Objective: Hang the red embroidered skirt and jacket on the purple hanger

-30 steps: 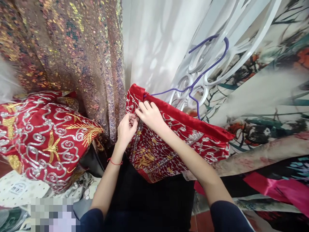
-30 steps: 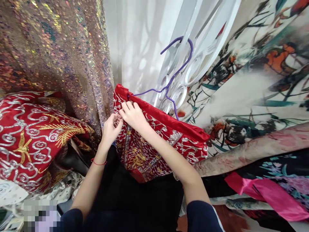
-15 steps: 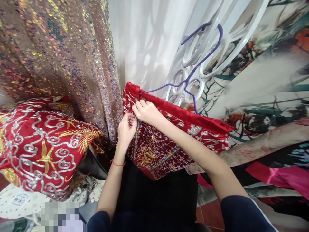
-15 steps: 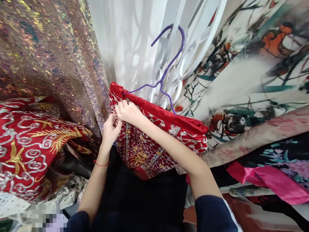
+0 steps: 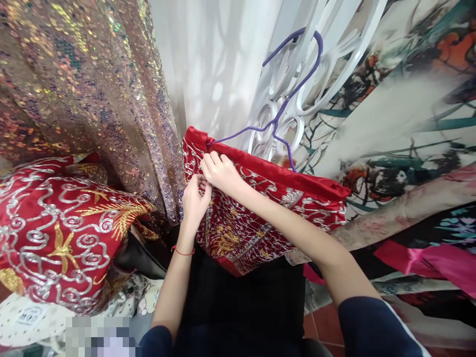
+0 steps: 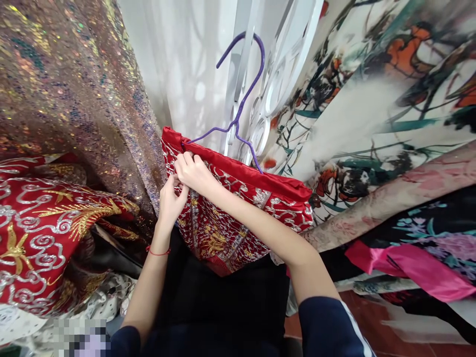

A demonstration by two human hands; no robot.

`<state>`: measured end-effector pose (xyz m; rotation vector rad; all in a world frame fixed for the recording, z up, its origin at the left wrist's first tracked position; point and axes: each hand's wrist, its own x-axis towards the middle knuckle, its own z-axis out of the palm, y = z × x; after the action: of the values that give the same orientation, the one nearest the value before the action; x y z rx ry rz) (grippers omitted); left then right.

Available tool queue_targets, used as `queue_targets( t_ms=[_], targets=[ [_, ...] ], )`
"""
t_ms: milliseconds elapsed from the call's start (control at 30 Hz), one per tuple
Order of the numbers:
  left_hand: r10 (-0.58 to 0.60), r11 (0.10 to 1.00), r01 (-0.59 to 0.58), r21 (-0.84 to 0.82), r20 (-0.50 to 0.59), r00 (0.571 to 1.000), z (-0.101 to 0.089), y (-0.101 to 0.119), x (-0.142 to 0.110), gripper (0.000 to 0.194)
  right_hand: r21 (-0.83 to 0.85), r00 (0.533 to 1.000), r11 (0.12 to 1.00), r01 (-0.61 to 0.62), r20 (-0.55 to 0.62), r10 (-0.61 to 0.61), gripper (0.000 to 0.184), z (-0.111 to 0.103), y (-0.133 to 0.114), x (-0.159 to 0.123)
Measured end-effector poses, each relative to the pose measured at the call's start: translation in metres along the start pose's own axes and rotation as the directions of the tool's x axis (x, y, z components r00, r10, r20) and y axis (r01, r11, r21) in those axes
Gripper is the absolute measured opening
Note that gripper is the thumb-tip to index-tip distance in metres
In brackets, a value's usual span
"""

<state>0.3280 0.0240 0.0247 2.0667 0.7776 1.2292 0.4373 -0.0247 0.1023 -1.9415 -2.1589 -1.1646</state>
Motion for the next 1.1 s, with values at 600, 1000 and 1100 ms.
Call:
queue_targets(
  t_ms=[600, 1000, 1100],
  targets=[
    [0.020, 0.997, -0.019, 0.076, -0.013, 1.000, 0.003, -0.011, 0.003, 0.004, -0.023, 0.984, 0.994, 0.111, 0.142, -0.107, 0.032, -0.008, -0.001, 0.018],
    [-0.034, 0.999, 0.033, 0.032, 0.033, 0.999, -0.004, -0.011, 0.010, 0.006, 0.079, 0.902, 0.993, 0.091, 0.416, -0.116, 0.040, -0.035, 0.002, 0.036],
    [-0.032, 0.996, 0.030, 0.085, 0.020, 0.999, -0.002, -0.011, 0.013, 0.015, 0.071, 0.916, 0.990, 0.122, 0.376, -0.140, 0.040, -0.032, 0.003, 0.034]
  ],
)
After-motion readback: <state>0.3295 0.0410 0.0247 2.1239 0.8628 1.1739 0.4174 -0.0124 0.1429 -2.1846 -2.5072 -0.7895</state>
